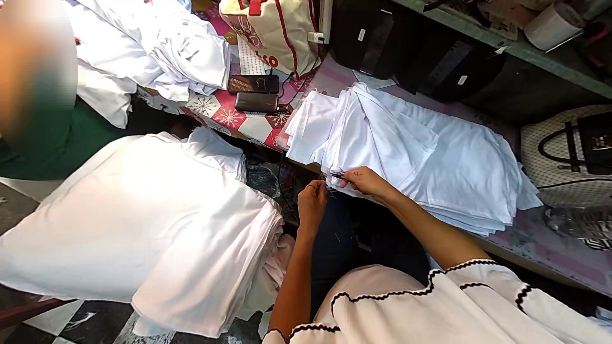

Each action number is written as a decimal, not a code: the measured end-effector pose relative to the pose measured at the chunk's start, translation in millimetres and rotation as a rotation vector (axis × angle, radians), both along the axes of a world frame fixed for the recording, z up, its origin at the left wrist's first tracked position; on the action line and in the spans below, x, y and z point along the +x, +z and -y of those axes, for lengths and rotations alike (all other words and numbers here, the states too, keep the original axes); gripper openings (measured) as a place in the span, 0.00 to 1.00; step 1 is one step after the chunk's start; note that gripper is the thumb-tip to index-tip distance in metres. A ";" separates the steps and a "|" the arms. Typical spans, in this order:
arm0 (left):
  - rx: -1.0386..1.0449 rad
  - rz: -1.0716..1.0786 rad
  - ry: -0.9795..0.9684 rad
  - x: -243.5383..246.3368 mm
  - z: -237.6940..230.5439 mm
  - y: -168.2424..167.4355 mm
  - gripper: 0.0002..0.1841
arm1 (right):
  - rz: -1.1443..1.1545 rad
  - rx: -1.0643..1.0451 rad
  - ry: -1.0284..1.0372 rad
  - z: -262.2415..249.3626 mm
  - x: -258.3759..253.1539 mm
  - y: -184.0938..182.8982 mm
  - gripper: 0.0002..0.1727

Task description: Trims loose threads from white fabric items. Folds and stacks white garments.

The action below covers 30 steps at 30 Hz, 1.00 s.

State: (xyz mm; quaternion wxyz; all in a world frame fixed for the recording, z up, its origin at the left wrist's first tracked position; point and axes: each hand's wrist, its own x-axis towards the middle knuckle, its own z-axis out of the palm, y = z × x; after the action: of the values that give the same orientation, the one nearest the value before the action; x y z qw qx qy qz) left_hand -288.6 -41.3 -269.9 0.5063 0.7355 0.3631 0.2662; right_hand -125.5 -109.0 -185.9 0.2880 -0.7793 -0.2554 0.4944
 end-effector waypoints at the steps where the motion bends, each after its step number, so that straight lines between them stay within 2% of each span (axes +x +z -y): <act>1: -0.007 -0.050 -0.020 1.8 -2.4 0.3 0.13 | 0.005 0.000 -0.003 0.9 -0.4 0.7 0.24; 3: 0.010 -0.092 -0.028 10.0 -4.4 -2.6 0.19 | 0.018 -0.006 0.002 3.0 -1.0 3.4 0.25; 6: 0.028 -0.068 -0.007 22.2 -3.5 -3.9 0.13 | 0.029 -0.013 0.013 5.3 -1.0 5.4 0.25; 9: 0.031 0.052 0.006 24.1 -0.5 0.2 0.10 | 0.025 -0.005 0.013 3.5 -0.4 4.6 0.24; 12: -0.026 0.076 0.026 18.3 4.1 2.6 0.09 | 0.031 0.009 0.020 0.7 -2.8 -1.4 0.22; 14: -0.083 0.002 -0.016 8.0 4.7 6.8 0.09 | 0.042 0.022 0.031 3.1 -1.6 -0.3 0.22; 18: -0.186 -0.433 -0.369 -24.2 -12.8 24.7 0.14 | 0.164 0.165 0.075 20.2 14.2 9.3 0.23; 19: -0.193 -0.429 -0.350 -24.7 -12.9 26.8 0.16 | 0.243 0.215 0.072 22.3 18.3 10.3 0.24; 22: -0.228 -0.203 -0.116 7.3 -2.2 13.2 0.28 | 0.470 0.297 0.062 11.3 17.2 4.8 0.16; 23: -0.235 -0.134 -0.078 24.1 2.7 3.8 0.27 | 0.511 0.270 0.092 4.2 14.8 -0.8 0.15; 26: -0.277 -0.029 -0.053 49.3 13.6 -10.2 0.11 | 0.563 0.208 0.139 -3.8 17.9 -12.6 0.12; 28: -0.298 -0.037 -0.092 31.8 6.7 -8.7 0.10 | 0.639 0.284 0.053 19.5 41.1 9.0 0.11; 30: -0.272 -0.166 -0.131 -2.6 -6.6 -20.2 0.10 | 0.779 0.334 -0.166 68.7 79.9 42.4 0.15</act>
State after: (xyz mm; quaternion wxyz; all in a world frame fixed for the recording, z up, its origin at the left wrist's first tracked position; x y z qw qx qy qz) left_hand -291.2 -34.8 -290.1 0.5856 0.7018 0.3877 0.1194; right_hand -45.6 -177.7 -143.5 0.3311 -0.8684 -0.3580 0.0902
